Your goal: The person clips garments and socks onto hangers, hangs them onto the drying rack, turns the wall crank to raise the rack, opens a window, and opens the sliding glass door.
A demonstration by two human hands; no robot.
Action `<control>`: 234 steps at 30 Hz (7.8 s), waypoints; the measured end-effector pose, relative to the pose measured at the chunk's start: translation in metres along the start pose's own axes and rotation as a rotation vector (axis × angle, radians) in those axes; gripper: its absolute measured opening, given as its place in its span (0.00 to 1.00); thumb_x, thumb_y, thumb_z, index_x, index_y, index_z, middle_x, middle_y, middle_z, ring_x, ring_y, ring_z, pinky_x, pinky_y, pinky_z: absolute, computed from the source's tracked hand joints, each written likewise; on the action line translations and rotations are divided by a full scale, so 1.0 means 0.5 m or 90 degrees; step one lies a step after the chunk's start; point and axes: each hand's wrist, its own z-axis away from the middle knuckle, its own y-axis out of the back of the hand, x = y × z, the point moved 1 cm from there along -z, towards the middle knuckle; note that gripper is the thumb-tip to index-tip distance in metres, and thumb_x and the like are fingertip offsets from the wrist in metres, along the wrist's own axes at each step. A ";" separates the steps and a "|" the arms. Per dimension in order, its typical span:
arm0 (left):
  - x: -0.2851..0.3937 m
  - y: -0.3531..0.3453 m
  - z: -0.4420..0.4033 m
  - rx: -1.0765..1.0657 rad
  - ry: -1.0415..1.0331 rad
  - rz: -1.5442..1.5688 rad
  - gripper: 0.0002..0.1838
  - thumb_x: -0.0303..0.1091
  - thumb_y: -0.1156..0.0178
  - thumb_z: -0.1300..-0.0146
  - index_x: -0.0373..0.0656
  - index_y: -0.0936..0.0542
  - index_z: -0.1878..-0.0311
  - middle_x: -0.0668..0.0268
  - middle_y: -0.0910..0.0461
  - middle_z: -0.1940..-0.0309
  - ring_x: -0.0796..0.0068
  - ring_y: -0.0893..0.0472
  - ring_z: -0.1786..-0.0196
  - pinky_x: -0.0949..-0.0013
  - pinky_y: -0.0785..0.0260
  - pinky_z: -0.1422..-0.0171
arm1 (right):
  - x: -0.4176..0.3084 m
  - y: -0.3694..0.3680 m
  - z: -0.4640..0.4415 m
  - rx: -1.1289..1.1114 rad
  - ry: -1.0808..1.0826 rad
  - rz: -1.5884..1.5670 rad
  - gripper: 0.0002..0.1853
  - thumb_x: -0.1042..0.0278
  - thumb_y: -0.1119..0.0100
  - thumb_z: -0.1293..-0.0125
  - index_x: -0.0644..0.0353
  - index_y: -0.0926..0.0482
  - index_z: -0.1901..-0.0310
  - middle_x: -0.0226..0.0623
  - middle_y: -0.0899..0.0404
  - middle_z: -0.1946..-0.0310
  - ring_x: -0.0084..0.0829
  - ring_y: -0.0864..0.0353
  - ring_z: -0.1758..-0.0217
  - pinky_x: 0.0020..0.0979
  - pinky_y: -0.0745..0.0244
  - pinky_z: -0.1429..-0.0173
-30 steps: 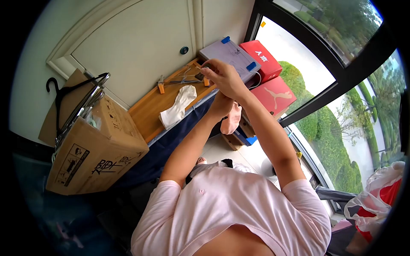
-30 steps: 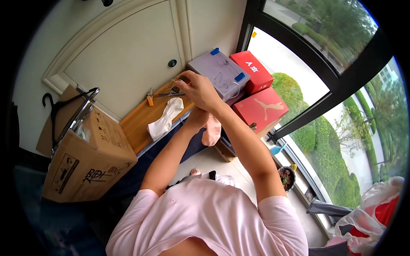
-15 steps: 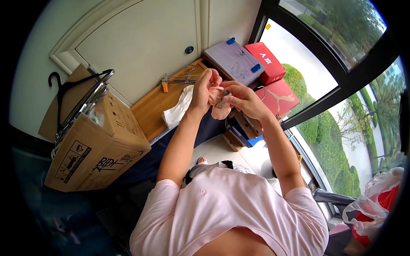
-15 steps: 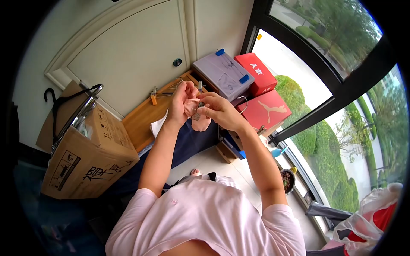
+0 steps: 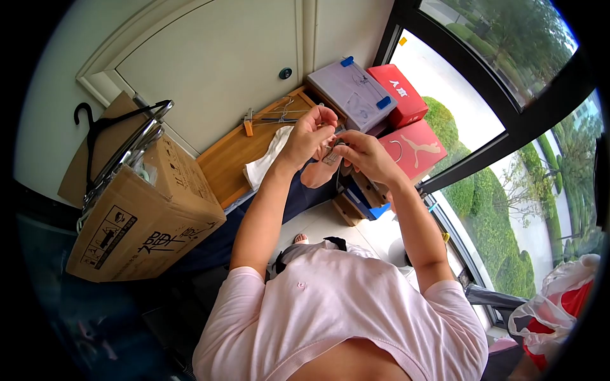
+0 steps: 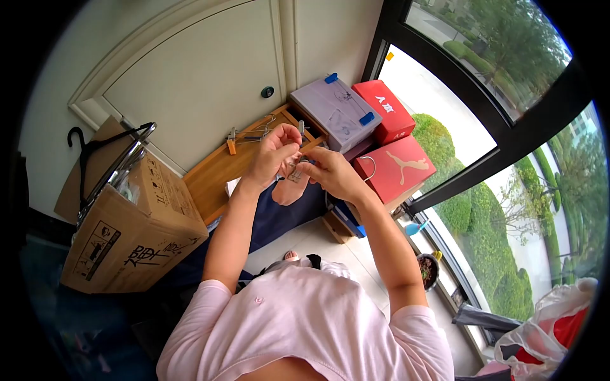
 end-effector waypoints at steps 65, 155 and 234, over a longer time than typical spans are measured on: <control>0.037 -0.015 0.027 -0.205 0.139 -0.142 0.11 0.38 0.49 0.38 0.40 0.29 0.59 0.75 0.29 0.68 0.89 0.30 0.67 0.81 0.36 0.62 | 0.013 0.062 -0.001 0.033 -0.098 -0.343 0.13 0.60 0.44 0.39 0.63 0.23 0.63 0.28 0.27 0.79 0.16 0.32 0.80 0.17 0.40 0.81; -0.220 -0.599 -0.296 -0.287 -0.201 -0.180 0.15 0.40 0.36 0.46 0.38 0.26 0.69 0.68 0.24 0.79 0.82 0.23 0.76 0.79 0.32 0.77 | -0.083 0.285 0.743 1.215 0.094 0.105 0.06 0.71 0.45 0.40 0.59 0.26 0.73 0.30 0.24 0.80 0.12 0.33 0.80 0.14 0.39 0.75; -0.127 -0.851 0.045 -0.859 0.223 0.189 0.19 0.39 0.58 0.31 0.36 0.31 0.45 0.59 0.24 0.59 0.74 0.22 0.59 0.70 0.25 0.57 | -0.189 0.272 0.733 1.379 0.216 0.418 0.20 0.60 0.37 0.43 0.62 0.31 0.54 0.35 0.26 0.63 0.20 0.27 0.62 0.21 0.31 0.61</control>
